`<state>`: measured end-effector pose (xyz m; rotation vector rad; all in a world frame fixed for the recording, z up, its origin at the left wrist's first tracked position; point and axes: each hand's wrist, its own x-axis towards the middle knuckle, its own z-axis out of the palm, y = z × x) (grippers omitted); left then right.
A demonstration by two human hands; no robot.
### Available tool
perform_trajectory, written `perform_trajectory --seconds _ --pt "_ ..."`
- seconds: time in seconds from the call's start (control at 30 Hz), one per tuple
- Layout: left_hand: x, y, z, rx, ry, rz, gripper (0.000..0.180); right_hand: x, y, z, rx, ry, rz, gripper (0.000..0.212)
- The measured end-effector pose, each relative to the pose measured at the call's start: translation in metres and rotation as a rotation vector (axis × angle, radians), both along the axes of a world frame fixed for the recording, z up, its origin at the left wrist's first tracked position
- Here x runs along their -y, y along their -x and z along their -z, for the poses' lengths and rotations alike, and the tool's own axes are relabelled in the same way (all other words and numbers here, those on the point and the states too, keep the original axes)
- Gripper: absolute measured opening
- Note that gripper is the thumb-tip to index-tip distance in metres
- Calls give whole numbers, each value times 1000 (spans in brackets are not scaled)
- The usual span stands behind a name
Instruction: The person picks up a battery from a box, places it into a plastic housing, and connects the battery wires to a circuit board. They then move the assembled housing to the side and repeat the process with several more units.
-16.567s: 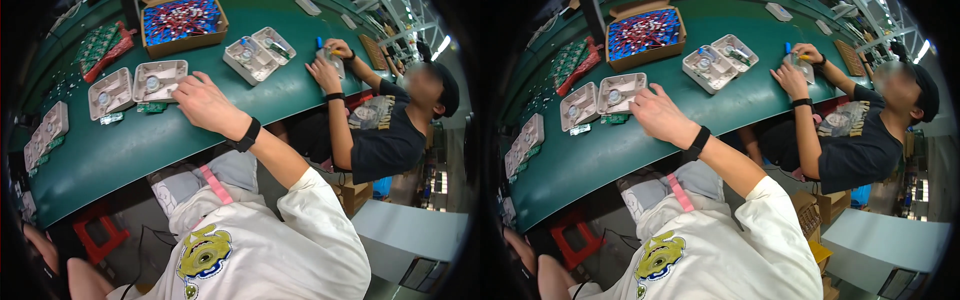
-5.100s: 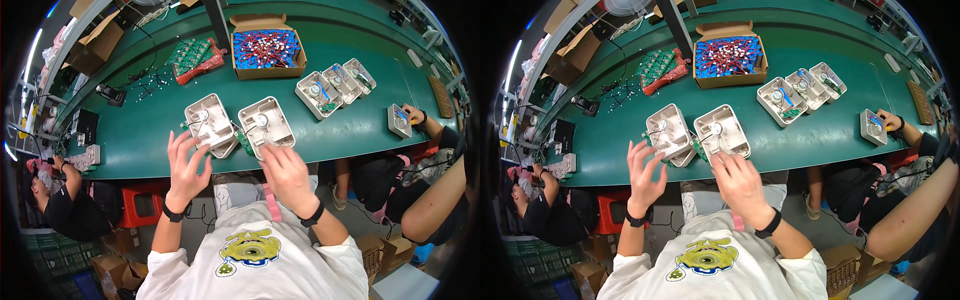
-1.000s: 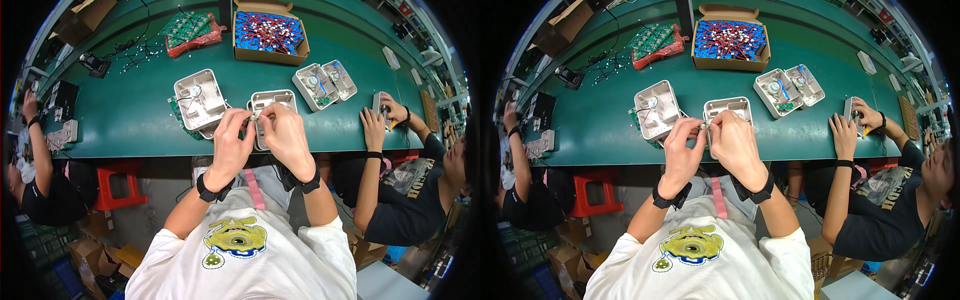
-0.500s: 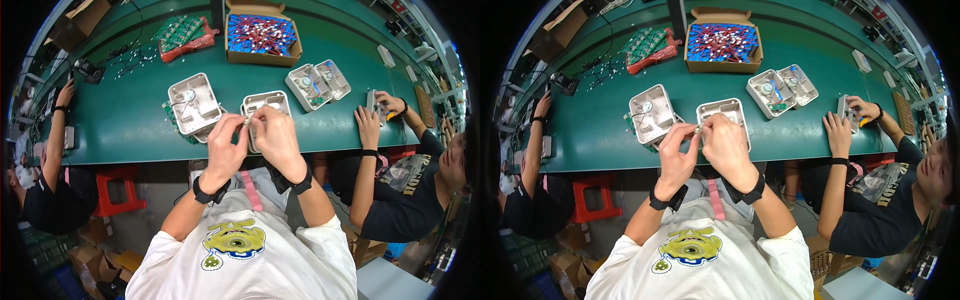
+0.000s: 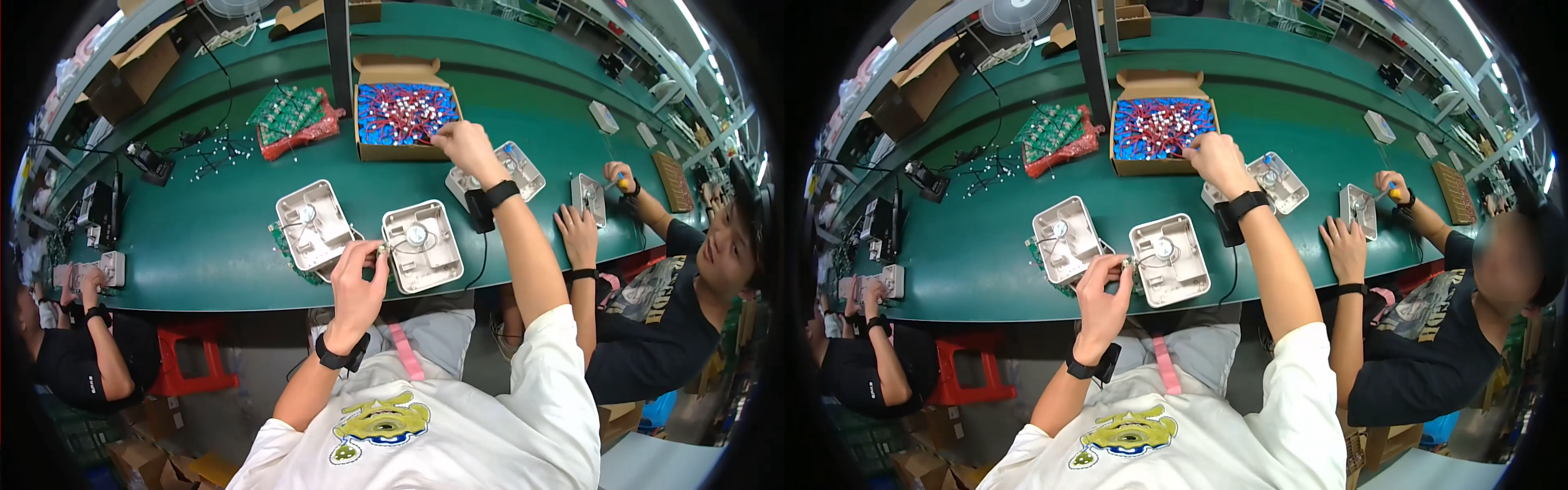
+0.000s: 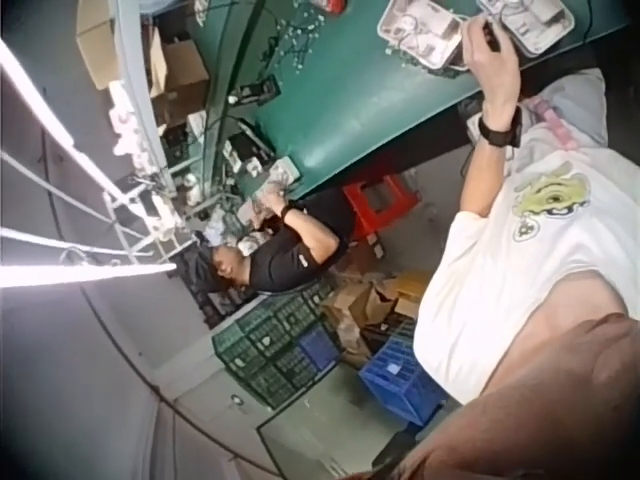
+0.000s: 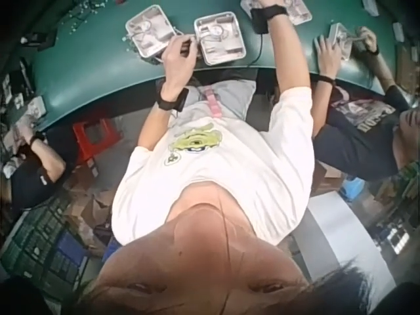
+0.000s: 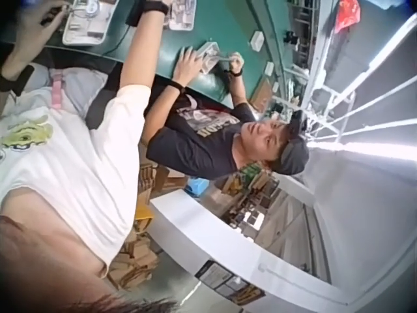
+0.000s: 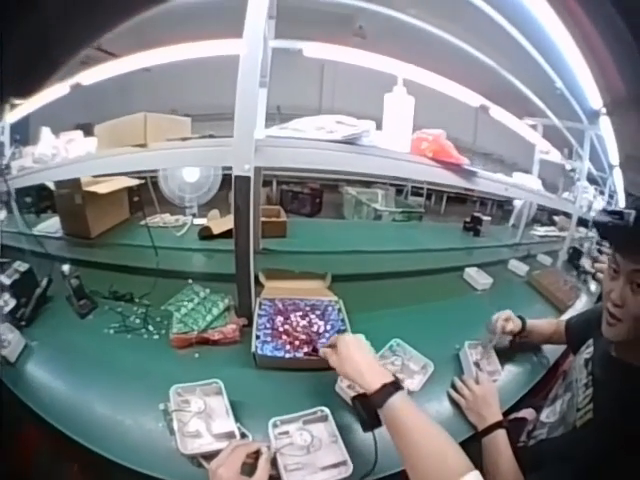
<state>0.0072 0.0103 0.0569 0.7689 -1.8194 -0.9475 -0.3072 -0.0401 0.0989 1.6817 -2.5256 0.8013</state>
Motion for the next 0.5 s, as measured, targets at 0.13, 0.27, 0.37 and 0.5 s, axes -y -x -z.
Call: perform_trajectory --seconds 0.13,0.27,0.37,0.5 --pt "2 -4 4 -3 2 12 18 19 8 -1 76 17 -15 21" --pt "4 -8 3 -2 10 27 17 12 13 -34 457 2 -25 18" --pt "4 -5 0 10 -3 32 17 0 15 -63 728 47 -59 15" --pt "1 -4 1 14 -7 26 17 -7 13 -71 955 180 -187 12"
